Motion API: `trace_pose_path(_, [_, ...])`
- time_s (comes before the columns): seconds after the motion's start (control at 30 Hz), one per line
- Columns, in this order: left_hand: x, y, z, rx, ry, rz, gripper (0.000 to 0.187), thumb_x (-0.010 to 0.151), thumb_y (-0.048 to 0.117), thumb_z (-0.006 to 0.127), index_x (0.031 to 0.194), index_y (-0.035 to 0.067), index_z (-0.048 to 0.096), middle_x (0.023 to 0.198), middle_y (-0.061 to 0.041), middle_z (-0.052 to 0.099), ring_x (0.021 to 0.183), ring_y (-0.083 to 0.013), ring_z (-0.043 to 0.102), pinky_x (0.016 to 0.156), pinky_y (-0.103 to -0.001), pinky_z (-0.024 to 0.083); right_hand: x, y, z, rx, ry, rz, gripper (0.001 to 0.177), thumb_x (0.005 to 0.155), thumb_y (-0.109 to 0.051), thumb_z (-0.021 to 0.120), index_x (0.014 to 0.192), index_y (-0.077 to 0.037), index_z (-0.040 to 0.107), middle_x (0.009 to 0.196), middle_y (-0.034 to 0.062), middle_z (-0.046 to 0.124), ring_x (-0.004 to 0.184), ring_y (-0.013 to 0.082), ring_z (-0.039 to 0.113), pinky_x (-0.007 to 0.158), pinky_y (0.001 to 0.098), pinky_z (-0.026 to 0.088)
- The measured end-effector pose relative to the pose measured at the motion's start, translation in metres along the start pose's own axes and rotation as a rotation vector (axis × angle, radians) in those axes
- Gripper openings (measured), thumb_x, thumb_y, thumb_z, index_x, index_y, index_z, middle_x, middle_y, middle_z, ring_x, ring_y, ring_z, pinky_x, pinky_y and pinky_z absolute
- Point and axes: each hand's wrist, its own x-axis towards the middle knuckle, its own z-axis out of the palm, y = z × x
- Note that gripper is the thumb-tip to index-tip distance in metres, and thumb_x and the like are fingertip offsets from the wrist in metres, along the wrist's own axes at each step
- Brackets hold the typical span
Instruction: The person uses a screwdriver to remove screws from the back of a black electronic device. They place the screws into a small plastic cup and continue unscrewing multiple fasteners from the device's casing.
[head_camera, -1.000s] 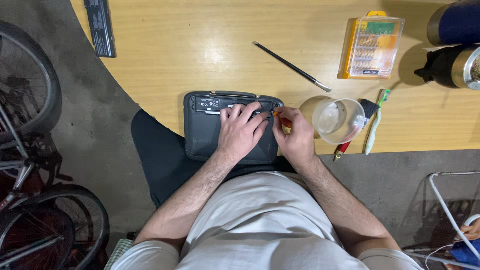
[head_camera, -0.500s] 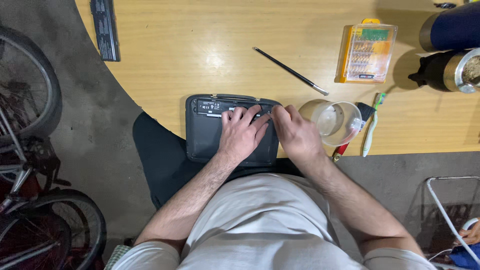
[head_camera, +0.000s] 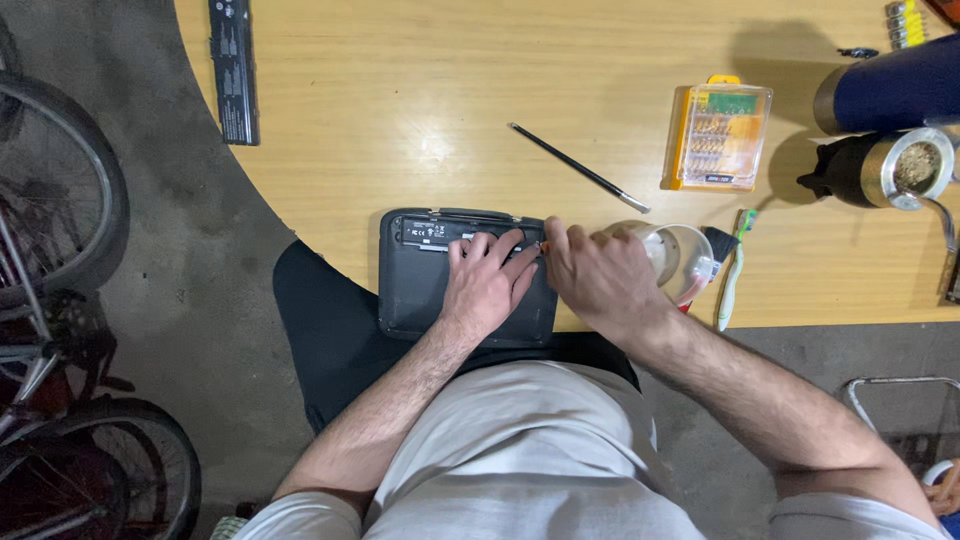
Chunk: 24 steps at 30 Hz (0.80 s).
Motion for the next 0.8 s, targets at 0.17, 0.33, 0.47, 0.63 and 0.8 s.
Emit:
trace_pose_path(0.17, [-0.002, -0.002, 0.006, 0.015, 0.005, 0.001, 0.023, 0.121, 0.04, 0.069, 0.134, 0.029, 0.084, 0.141, 0.0, 0.071, 0.116, -0.0269, 0.065, 0.099, -0.049, 0.045, -0.004, -0.006, -0.011, -0.063, -0.012, -0.009, 0.027, 0.117, -0.026, 0.054, 0.109, -0.014, 0.077, 0.069, 0.0021, 0.076, 0.065, 0.0286, 0.083, 0.069, 0.0437, 0.057])
trace_pose_path(0.33, [0.001, 0.001, 0.002, 0.021, 0.012, 0.008, 0.026, 0.123, 0.041, 0.067, 0.136, 0.027, 0.085, 0.139, -0.001, 0.073, 0.114, -0.0273, 0.066, 0.098, -0.048, 0.046, 0.002, -0.009, -0.053, -0.072, -0.067, -0.019, 0.037, 0.118, -0.019, 0.049, 0.115, -0.006, 0.083, 0.067, 0.0072, 0.078, 0.06, 0.0286, 0.081, 0.063, 0.0441, 0.058])
trace_pose_path(0.47, [0.002, 0.002, -0.001, 0.004, 0.029, 0.01, 0.026, 0.124, 0.04, 0.065, 0.132, 0.025, 0.085, 0.137, -0.002, 0.072, 0.112, -0.0275, 0.064, 0.098, -0.048, 0.044, 0.002, -0.011, -0.053, -0.022, -0.097, 0.0, 0.042, 0.121, -0.023, 0.047, 0.097, -0.013, 0.08, 0.056, 0.0046, 0.073, 0.052, 0.0269, 0.078, 0.058, 0.0407, 0.056])
trace_pose_path(0.63, [0.001, 0.001, 0.003, 0.006, 0.043, 0.013, 0.025, 0.123, 0.042, 0.066, 0.132, 0.026, 0.083, 0.137, -0.001, 0.072, 0.113, -0.0273, 0.064, 0.098, -0.048, 0.043, 0.004, -0.009, -0.053, -0.093, -0.059, -0.021, 0.034, 0.119, -0.019, 0.052, 0.101, -0.014, 0.08, 0.058, 0.0044, 0.075, 0.051, 0.0241, 0.076, 0.056, 0.0372, 0.054])
trace_pose_path(0.8, [0.002, 0.003, -0.002, -0.027, 0.01, -0.008, 0.027, 0.122, 0.042, 0.067, 0.134, 0.025, 0.085, 0.137, 0.0, 0.073, 0.113, -0.0267, 0.063, 0.1, -0.049, 0.043, 0.011, -0.011, -0.055, -0.127, -0.198, 0.052, 0.037, 0.127, -0.021, 0.049, 0.116, -0.01, 0.083, 0.056, 0.0022, 0.073, 0.048, 0.0194, 0.072, 0.054, 0.0323, 0.054])
